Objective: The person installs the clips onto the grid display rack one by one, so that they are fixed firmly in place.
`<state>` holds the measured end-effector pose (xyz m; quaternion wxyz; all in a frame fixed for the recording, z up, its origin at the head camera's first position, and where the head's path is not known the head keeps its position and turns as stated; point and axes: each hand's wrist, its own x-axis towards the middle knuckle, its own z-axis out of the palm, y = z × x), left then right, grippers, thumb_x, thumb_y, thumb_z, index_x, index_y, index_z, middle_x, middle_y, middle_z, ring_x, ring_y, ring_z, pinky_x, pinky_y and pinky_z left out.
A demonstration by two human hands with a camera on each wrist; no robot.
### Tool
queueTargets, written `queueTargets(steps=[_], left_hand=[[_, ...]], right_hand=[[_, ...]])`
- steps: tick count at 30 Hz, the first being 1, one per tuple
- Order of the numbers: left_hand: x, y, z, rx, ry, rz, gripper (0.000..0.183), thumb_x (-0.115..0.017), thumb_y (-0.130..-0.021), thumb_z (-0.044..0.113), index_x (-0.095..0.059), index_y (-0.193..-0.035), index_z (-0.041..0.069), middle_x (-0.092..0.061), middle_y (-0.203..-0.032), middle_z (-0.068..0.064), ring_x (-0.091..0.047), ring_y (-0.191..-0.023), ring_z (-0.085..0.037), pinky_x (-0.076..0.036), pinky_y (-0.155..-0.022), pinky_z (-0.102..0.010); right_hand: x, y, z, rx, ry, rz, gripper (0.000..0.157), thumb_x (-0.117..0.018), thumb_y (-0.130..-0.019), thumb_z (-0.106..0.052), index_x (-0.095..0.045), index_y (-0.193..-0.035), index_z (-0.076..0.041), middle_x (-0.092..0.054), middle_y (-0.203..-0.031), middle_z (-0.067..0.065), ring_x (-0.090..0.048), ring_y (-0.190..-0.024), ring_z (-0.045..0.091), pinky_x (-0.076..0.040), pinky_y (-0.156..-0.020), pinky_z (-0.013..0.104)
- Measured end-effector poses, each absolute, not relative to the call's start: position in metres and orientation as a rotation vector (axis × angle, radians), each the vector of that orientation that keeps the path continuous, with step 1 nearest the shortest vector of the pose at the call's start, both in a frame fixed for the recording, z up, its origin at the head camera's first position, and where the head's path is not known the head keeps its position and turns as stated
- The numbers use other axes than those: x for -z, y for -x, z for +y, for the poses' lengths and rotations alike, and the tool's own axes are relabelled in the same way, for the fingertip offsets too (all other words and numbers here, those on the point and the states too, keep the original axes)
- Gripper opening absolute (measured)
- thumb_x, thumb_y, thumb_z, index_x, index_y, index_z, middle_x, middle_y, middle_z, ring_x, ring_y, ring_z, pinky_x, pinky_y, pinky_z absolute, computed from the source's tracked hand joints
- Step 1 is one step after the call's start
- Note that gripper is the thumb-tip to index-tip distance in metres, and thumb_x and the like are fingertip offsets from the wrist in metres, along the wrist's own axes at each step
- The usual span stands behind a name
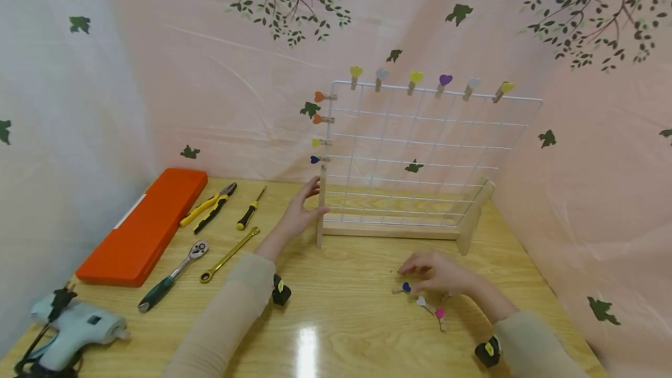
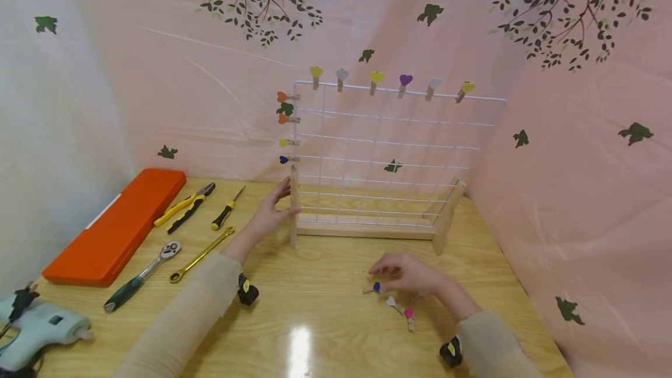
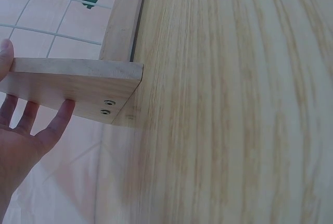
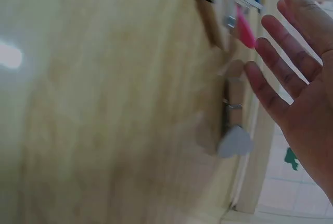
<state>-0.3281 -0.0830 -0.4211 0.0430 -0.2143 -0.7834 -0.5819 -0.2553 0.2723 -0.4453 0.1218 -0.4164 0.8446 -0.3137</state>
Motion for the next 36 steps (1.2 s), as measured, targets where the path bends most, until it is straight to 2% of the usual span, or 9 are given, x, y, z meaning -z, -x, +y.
queueTargets(steps=[5, 10, 13, 20, 26, 28, 32, 36], left_hand=[[0.414, 0.322, -0.083, 1.787, 0.671, -2.393, 0.076, -0.063, -0.082, 0.012, -0.019, -0.143, 0.014, -0.031, -0.139, -0.017, -0.031, -0.126, -0.036, -0.046, -0.087, -0.044], [0.41, 0.32, -0.083, 1.811, 0.643, -2.4, 0.075, -0.063, -0.082, 0.011, -0.019, -0.143, 0.014, -0.03, -0.14, -0.015, -0.031, -0.127, -0.032, -0.045, -0.088, -0.044], [0.41, 0.321, -0.083, 1.803, 0.653, -2.406, 0.075, -0.063, -0.082, 0.011, -0.019, -0.143, 0.015, -0.029, -0.141, -0.014, -0.031, -0.127, -0.031, -0.045, -0.089, -0.044], [0.41, 0.32, -0.083, 1.815, 0.659, -2.401, 0.075, -0.063, -0.083, 0.01, -0.019, -0.143, 0.015, -0.029, -0.142, -0.013, -0.031, -0.128, -0.032, -0.045, -0.088, -0.045], [0.409, 0.319, -0.084, 1.813, 0.654, -2.401, 0.074, -0.063, -0.083, 0.01, -0.019, -0.143, 0.015, -0.029, -0.142, -0.012, -0.03, -0.128, -0.032, -0.045, -0.089, -0.045], [0.409, 0.318, -0.084, 1.812, 0.653, -2.403, 0.074, -0.062, -0.083, 0.01, -0.019, -0.143, 0.015, -0.028, -0.142, -0.012, -0.03, -0.128, -0.032, -0.044, -0.089, -0.046], [0.409, 0.318, -0.084, 1.809, 0.649, -2.41, 0.074, -0.062, -0.083, 0.01, -0.019, -0.143, 0.015, -0.028, -0.143, -0.012, -0.03, -0.128, -0.031, -0.044, -0.09, -0.046], [0.409, 0.319, -0.084, 1.812, 0.651, -2.411, 0.075, -0.063, -0.083, 0.011, -0.018, -0.143, 0.015, -0.027, -0.143, -0.011, -0.03, -0.129, -0.031, -0.044, -0.089, -0.045]], right_hand=[[0.455, 0.257, 0.267, 0.919, 1.176, 2.388, 0.033, -0.068, -0.077, -0.024, -0.06, -0.108, -0.015, -0.059, -0.105, -0.002, -0.056, -0.095, 0.014, -0.049, -0.078, 0.028], [0.458, 0.263, 0.267, 0.895, 1.282, 2.409, 0.017, -0.067, -0.078, -0.023, -0.066, -0.094, -0.017, -0.059, -0.097, -0.003, -0.056, -0.086, 0.01, -0.049, -0.071, 0.024], [0.461, 0.265, 0.267, 0.878, 1.338, 2.421, 0.01, -0.067, -0.079, -0.021, -0.067, -0.088, -0.018, -0.058, -0.094, -0.004, -0.055, -0.084, 0.008, -0.05, -0.072, 0.022], [0.463, 0.264, 0.267, 0.863, 1.283, 2.405, 0.01, -0.067, -0.079, -0.02, -0.062, -0.088, -0.019, -0.056, -0.093, -0.005, -0.051, -0.08, 0.005, -0.048, -0.069, 0.021], [0.45, 0.263, 0.265, 0.894, 1.135, 2.385, 0.009, -0.063, -0.083, -0.02, -0.061, -0.089, -0.015, -0.061, -0.084, -0.004, -0.056, -0.072, 0.006, -0.05, -0.062, 0.023], [0.443, 0.263, 0.265, 0.882, 1.109, 2.407, 0.008, -0.062, -0.083, -0.022, -0.062, -0.09, -0.017, -0.062, -0.085, -0.005, -0.057, -0.075, 0.006, -0.05, -0.064, 0.023], [0.425, 0.265, 0.265, 0.929, 1.163, 2.473, 0.012, -0.062, -0.083, -0.02, -0.065, -0.092, -0.012, -0.064, -0.087, 0.0, -0.059, -0.077, 0.008, -0.052, -0.063, 0.026], [0.4, 0.268, 0.269, 0.98, 1.285, 2.572, 0.014, -0.061, -0.082, -0.009, -0.067, -0.095, -0.01, -0.064, -0.089, 0.005, -0.059, -0.072, 0.01, -0.05, -0.057, 0.026]])
